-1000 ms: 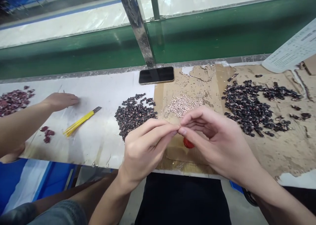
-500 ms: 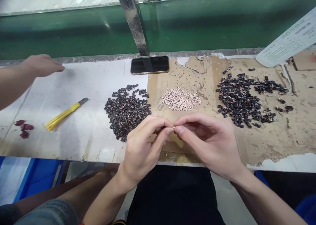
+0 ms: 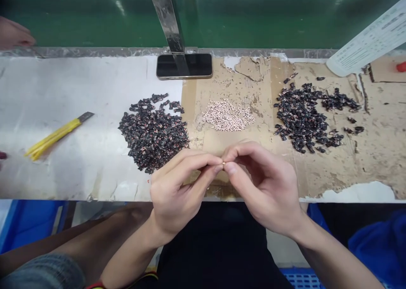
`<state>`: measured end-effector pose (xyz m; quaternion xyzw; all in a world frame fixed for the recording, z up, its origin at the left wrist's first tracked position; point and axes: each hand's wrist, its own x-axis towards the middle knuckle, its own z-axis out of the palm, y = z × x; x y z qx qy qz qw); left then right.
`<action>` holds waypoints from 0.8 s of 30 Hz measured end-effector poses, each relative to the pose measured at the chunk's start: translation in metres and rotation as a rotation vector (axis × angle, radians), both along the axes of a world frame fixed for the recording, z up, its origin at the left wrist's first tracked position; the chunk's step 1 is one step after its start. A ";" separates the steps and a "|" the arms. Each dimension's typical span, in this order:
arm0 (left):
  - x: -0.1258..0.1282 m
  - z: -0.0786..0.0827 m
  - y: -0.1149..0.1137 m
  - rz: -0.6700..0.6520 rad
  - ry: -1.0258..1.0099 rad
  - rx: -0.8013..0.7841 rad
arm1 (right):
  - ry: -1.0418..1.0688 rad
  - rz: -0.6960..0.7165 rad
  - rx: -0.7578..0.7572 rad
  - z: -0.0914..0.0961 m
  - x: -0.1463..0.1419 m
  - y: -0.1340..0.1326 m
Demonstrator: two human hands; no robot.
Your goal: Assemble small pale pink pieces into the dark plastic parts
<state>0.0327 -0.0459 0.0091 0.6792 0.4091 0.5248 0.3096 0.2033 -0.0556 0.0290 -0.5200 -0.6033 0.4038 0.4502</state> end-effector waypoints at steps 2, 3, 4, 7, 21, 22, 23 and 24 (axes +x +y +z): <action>0.001 -0.002 -0.003 -0.014 -0.034 -0.033 | -0.007 0.016 -0.002 -0.002 0.002 -0.002; 0.001 -0.004 -0.005 -0.018 -0.062 -0.061 | -0.005 0.021 -0.015 -0.003 0.005 -0.004; 0.001 -0.006 -0.007 -0.018 -0.101 -0.106 | -0.001 0.017 -0.031 -0.004 0.007 -0.005; -0.001 -0.013 -0.014 -0.010 -0.268 -0.345 | -0.053 -0.052 -0.055 -0.008 0.018 -0.008; -0.017 -0.014 -0.016 0.140 -0.387 -0.509 | -0.827 0.151 0.298 -0.022 0.042 -0.010; -0.018 -0.013 -0.016 0.154 -0.371 -0.502 | -0.840 0.162 0.322 -0.023 0.042 -0.010; -0.019 -0.012 -0.016 0.165 -0.358 -0.496 | -0.850 0.170 0.344 -0.025 0.043 -0.009; -0.020 -0.011 -0.016 0.172 -0.348 -0.492 | -0.862 0.176 0.357 -0.025 0.043 -0.009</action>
